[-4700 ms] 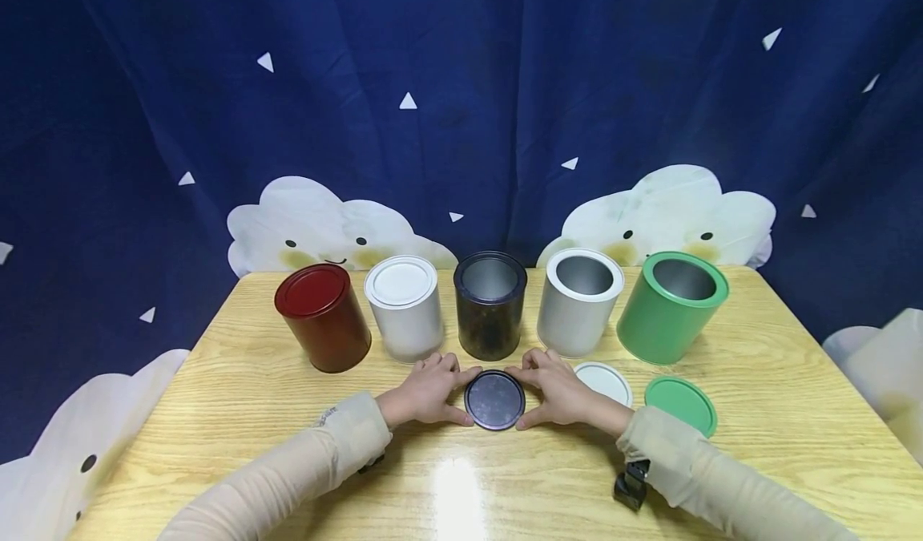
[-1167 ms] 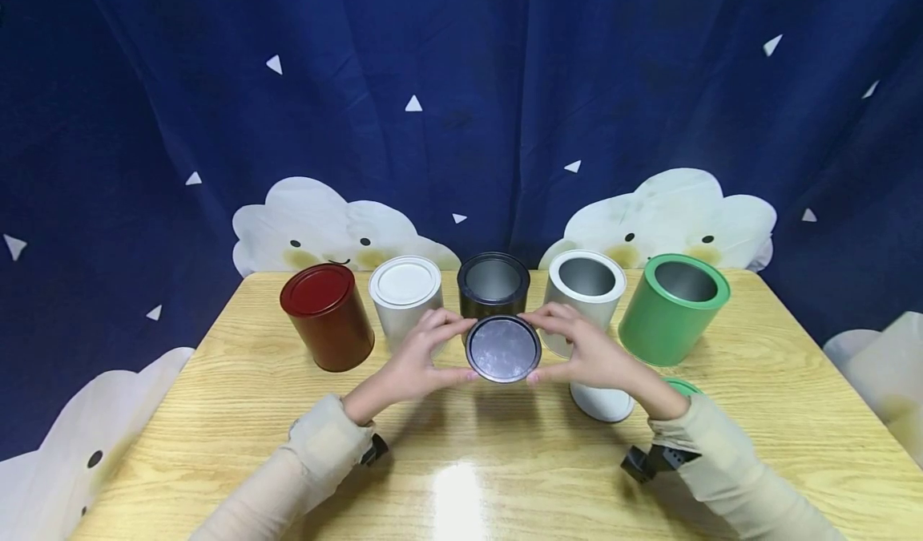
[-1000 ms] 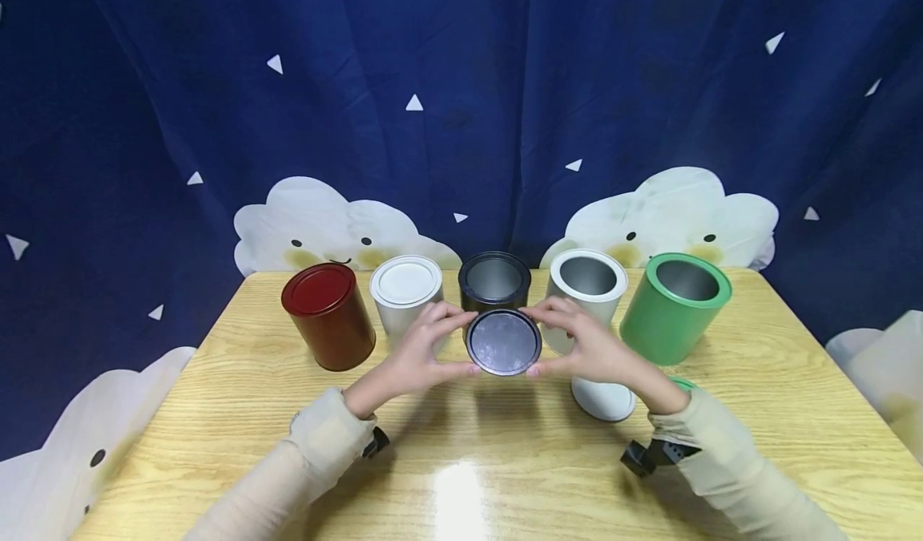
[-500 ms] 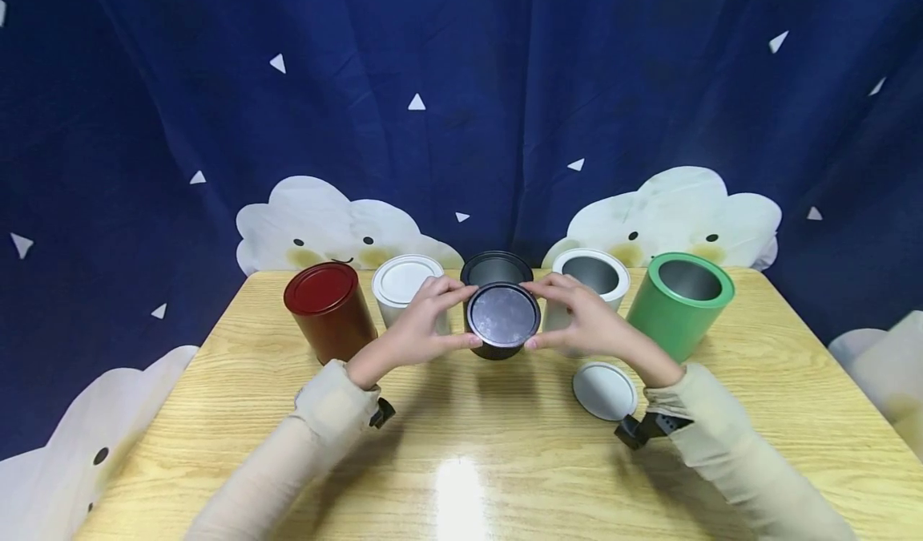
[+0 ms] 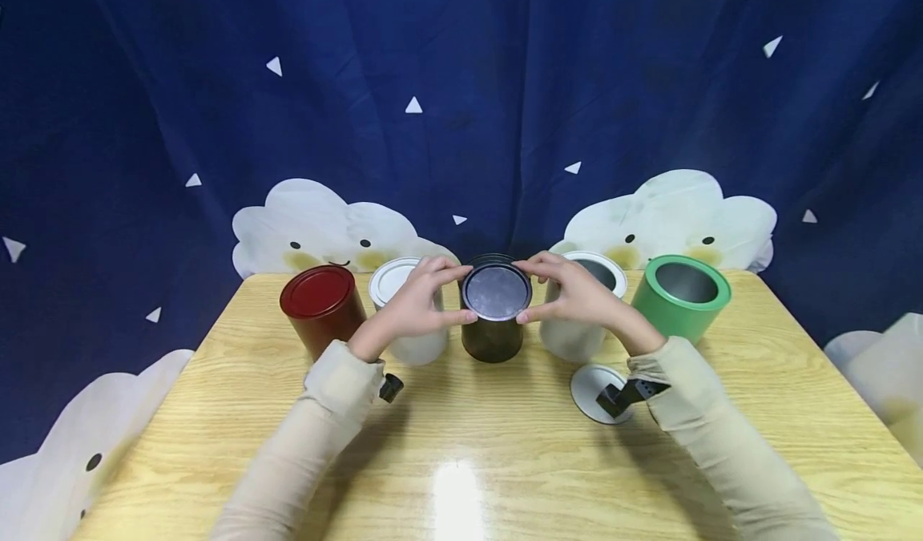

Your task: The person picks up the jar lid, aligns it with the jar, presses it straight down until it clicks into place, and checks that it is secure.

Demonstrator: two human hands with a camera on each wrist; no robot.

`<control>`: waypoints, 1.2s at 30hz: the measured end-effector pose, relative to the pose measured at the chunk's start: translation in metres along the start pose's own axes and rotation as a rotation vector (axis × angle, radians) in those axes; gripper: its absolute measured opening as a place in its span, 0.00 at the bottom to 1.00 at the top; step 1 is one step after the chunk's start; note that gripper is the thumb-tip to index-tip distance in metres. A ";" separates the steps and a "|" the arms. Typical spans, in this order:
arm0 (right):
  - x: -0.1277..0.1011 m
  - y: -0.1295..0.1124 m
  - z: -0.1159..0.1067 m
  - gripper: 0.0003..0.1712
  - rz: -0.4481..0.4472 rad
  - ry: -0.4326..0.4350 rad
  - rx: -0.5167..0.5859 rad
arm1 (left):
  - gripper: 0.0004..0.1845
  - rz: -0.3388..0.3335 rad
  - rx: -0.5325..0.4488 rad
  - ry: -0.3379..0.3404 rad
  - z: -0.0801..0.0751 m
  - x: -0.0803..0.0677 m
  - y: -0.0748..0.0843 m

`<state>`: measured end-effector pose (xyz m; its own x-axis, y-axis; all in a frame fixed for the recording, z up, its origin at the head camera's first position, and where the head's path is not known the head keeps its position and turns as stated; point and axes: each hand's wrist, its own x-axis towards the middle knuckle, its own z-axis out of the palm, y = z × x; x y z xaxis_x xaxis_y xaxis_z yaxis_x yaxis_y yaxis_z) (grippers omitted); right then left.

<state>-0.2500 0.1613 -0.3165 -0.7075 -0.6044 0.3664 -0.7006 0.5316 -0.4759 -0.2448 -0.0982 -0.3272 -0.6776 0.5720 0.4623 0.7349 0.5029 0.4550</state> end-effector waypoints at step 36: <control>0.033 0.028 -0.005 0.43 0.203 -0.181 -0.048 | 0.34 -0.174 0.130 -0.106 0.008 0.028 -0.025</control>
<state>-0.2933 0.1591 -0.3142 -0.8090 -0.5762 0.1162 -0.5525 0.6779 -0.4850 -0.2822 -0.0893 -0.3315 -0.7926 0.5308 0.3001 0.6094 0.6750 0.4158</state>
